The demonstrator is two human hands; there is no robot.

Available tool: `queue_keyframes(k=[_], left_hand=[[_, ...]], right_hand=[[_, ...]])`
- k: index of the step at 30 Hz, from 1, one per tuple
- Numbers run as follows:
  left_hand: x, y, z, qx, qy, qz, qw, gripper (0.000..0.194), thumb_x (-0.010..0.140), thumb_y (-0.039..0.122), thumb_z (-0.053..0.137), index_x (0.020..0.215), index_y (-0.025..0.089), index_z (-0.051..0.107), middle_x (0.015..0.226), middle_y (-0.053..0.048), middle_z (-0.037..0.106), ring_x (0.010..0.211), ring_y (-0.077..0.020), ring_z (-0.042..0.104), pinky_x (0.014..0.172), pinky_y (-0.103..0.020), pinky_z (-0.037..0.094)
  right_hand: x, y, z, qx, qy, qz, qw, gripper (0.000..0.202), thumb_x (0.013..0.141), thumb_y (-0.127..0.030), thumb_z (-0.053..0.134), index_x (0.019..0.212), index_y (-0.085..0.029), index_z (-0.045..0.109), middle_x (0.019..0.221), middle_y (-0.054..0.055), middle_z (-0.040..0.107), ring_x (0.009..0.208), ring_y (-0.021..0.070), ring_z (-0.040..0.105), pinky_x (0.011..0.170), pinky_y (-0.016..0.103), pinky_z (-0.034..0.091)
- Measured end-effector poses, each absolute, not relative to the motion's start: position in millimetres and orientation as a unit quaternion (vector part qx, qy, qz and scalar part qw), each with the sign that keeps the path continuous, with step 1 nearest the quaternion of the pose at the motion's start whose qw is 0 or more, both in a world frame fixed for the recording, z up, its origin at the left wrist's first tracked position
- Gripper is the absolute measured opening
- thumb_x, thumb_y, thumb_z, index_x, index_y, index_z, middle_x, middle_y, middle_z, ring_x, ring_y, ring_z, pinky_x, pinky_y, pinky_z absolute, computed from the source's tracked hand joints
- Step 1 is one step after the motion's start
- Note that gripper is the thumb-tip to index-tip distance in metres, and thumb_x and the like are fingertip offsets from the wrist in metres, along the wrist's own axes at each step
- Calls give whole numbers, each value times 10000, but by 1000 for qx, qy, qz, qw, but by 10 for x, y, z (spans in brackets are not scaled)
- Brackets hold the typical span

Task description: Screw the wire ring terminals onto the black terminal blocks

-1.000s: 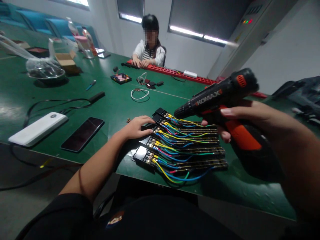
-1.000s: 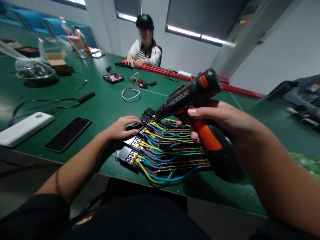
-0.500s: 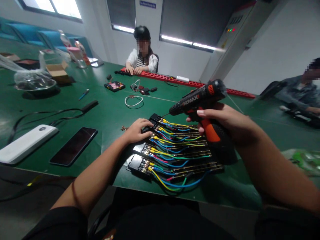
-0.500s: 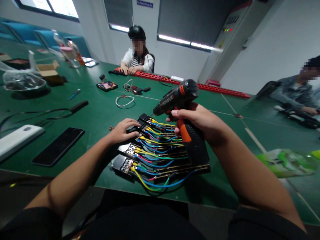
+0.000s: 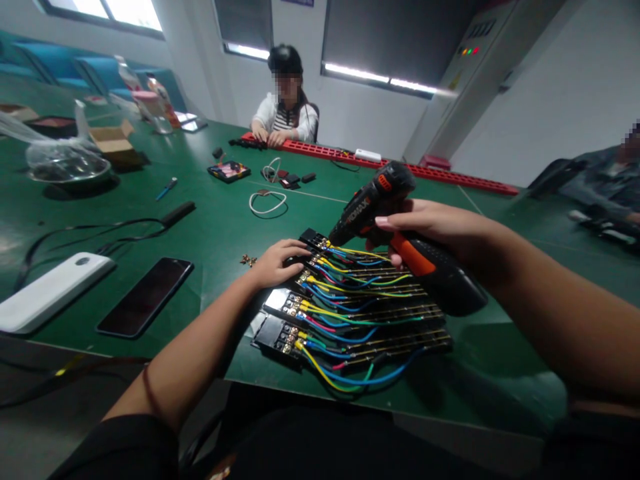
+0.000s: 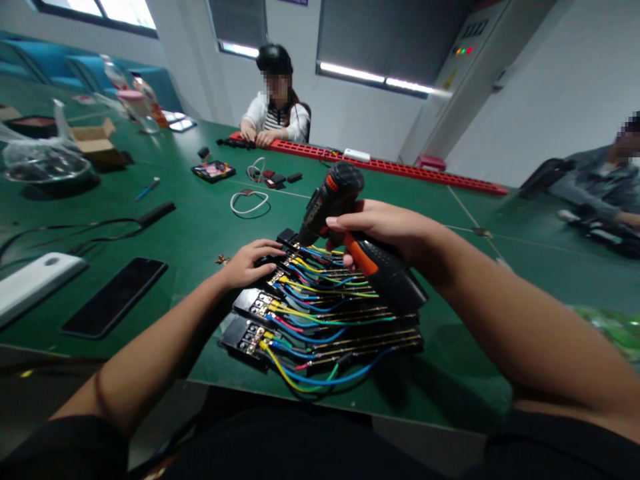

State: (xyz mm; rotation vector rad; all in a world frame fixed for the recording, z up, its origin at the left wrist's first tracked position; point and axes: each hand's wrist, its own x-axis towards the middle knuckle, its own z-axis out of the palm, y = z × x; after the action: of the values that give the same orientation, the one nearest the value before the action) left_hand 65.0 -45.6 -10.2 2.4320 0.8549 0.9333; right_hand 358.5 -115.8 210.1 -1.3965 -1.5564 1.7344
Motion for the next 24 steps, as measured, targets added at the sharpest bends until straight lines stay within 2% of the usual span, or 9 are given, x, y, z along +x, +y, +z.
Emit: queue_keyframes(k=[7, 11, 18, 24], left_hand=[[646, -458, -94, 870, 315, 326, 197, 371, 946, 383, 539, 1210, 209, 733, 1321, -118, 644, 1234, -272, 607, 1091, -470, 473], [655, -464, -100, 866, 322, 329, 196, 358, 940, 373, 550, 1202, 219, 739, 1317, -111, 651, 1230, -272, 612, 1086, -478, 478], [665, -456, -125, 865, 319, 335, 194, 360, 944, 369, 549, 1208, 212, 735, 1315, -116, 650, 1227, -263, 617, 1085, -469, 481], [662, -458, -127, 864, 317, 339, 197, 353, 937, 365, 556, 1203, 217, 735, 1317, -113, 650, 1224, -266, 620, 1084, -475, 484]], right_hand=[[3444, -925, 2140, -487, -594, 624, 142, 245, 895, -299, 682, 1083, -144, 658, 905, 77, 715, 618, 122, 655, 599, 262, 613], [3394, -912, 2149, -478, -604, 623, 135, 241, 902, -295, 676, 1086, -143, 648, 916, 76, 709, 679, 137, 681, 646, 270, 626], [3365, -938, 2161, -489, -598, 624, 120, 257, 938, -307, 634, 1148, -159, 628, 930, 54, 700, 600, 97, 649, 663, 275, 630], [3398, -941, 2176, -488, -605, 618, 120, 307, 920, -338, 657, 1174, -167, 640, 930, 61, 714, 597, 110, 654, 631, 267, 622]])
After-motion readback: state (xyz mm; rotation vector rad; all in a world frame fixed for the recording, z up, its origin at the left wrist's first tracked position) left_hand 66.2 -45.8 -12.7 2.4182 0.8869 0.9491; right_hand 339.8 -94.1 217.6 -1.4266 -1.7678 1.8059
